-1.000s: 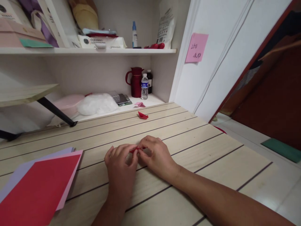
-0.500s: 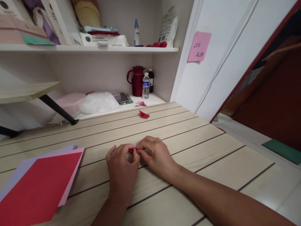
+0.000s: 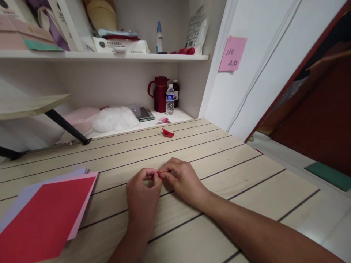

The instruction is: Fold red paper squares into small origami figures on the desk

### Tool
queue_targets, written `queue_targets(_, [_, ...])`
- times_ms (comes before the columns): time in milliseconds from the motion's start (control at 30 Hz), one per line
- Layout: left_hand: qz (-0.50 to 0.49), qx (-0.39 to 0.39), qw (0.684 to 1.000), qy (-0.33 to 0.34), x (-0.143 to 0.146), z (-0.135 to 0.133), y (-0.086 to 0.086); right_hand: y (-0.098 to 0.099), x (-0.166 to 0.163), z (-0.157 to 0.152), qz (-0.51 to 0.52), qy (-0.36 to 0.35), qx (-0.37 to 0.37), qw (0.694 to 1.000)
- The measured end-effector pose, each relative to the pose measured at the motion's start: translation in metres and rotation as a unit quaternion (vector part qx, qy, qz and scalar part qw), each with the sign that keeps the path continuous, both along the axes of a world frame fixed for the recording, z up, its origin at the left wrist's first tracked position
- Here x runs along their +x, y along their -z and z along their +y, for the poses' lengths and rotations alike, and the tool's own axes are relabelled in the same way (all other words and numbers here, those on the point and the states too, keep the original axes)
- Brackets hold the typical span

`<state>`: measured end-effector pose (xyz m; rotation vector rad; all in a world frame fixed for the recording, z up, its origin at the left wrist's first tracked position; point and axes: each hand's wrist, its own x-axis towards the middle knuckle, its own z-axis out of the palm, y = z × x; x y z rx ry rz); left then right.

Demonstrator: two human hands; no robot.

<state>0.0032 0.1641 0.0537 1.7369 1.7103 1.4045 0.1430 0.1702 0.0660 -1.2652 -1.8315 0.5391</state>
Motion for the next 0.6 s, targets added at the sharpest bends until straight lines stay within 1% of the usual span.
queue_targets(200, [-0.043,-0.034,0.998,-0.010,0.0019,-0.0022,-0.0021,0.0015,-0.0019,0.0013,0.065,-0.007,-0.042,0.997])
queue_targets(333, [-0.040,-0.027,0.999,-0.008,0.0012,-0.0014,-0.0016,0.0031,-0.0019,0.0027,0.091,-0.020,-0.046,0.995])
queue_targets(467, [-0.008,0.009,1.000,-0.010,-0.0019,-0.0006,-0.0001,0.0016,-0.0014,0.0010,0.074,-0.025,-0.009,0.997])
queue_targets(600, [0.036,0.056,0.998,-0.011,-0.0044,-0.0016,0.0015,-0.0003,-0.0010,-0.0013,0.043,-0.006,0.042,0.998])
